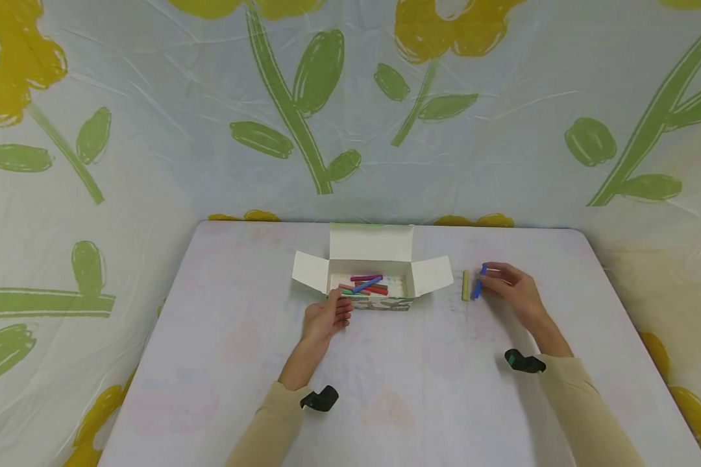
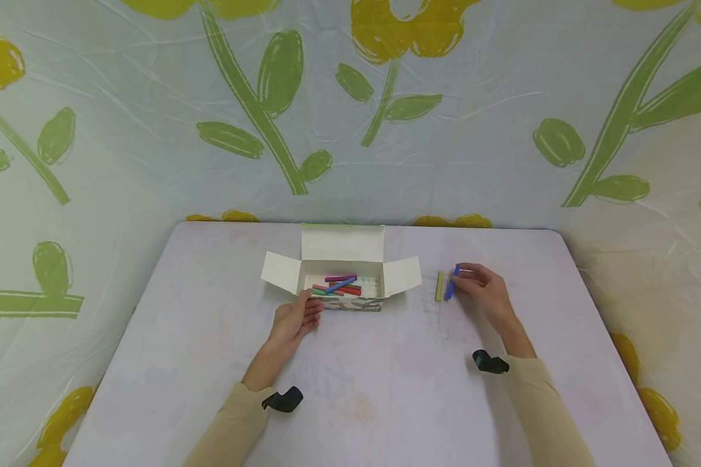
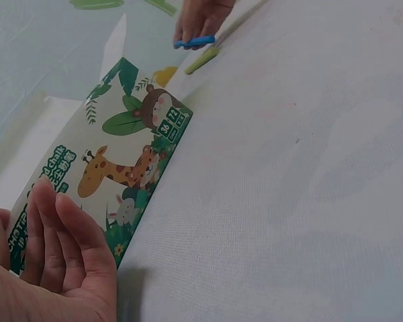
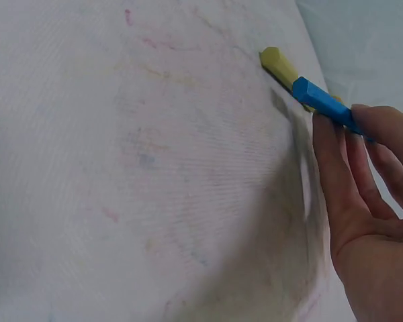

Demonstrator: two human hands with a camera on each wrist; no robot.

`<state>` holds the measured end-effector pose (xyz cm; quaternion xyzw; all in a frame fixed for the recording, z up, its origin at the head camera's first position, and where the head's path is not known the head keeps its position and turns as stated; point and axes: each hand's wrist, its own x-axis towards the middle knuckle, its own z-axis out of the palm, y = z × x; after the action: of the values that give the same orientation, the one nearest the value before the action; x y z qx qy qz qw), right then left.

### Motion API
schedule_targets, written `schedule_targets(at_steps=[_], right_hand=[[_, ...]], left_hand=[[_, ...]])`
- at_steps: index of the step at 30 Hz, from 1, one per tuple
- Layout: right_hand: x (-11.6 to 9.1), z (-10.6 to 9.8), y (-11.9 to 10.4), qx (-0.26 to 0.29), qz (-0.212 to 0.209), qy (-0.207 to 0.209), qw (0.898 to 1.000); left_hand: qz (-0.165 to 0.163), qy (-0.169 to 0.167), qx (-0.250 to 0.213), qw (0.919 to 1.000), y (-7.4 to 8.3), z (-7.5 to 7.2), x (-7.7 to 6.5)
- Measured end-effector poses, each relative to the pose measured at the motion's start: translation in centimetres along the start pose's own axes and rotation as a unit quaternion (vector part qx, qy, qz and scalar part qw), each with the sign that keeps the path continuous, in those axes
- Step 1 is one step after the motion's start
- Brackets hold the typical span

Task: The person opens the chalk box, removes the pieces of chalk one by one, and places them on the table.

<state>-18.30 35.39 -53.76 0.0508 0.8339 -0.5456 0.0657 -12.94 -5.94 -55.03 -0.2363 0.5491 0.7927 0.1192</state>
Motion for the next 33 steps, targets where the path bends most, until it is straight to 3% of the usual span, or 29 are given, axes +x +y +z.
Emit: schedule_targets(at_steps=[7, 13, 25, 33], right_hand=[[0.0, 0.9, 0.1, -0.066, -0.013, 0.01, 0.998], [0.2, 1.7, -0.4, -0.152, -0.044, 0.024, 0.987], [0.2, 1.9, -2.3, -0.169, -0.022, 0.029, 0.985], [0.3, 1.8, -4.7, -0.166, -0.075, 0.026, 0.983]], left_hand=[[0.0, 0.0, -0.001, 1.0, 0.0, 0.0, -0.1], [-0.004, 0.004, -0.002, 1.0, 0.0, 0.1, 0.0], [-0.009, -0.002, -0.008, 0.9999, 0.0, -0.1, 0.1], [-0.005, -0.003, -0.007, 1.0, 0.0, 0.0, 0.0]])
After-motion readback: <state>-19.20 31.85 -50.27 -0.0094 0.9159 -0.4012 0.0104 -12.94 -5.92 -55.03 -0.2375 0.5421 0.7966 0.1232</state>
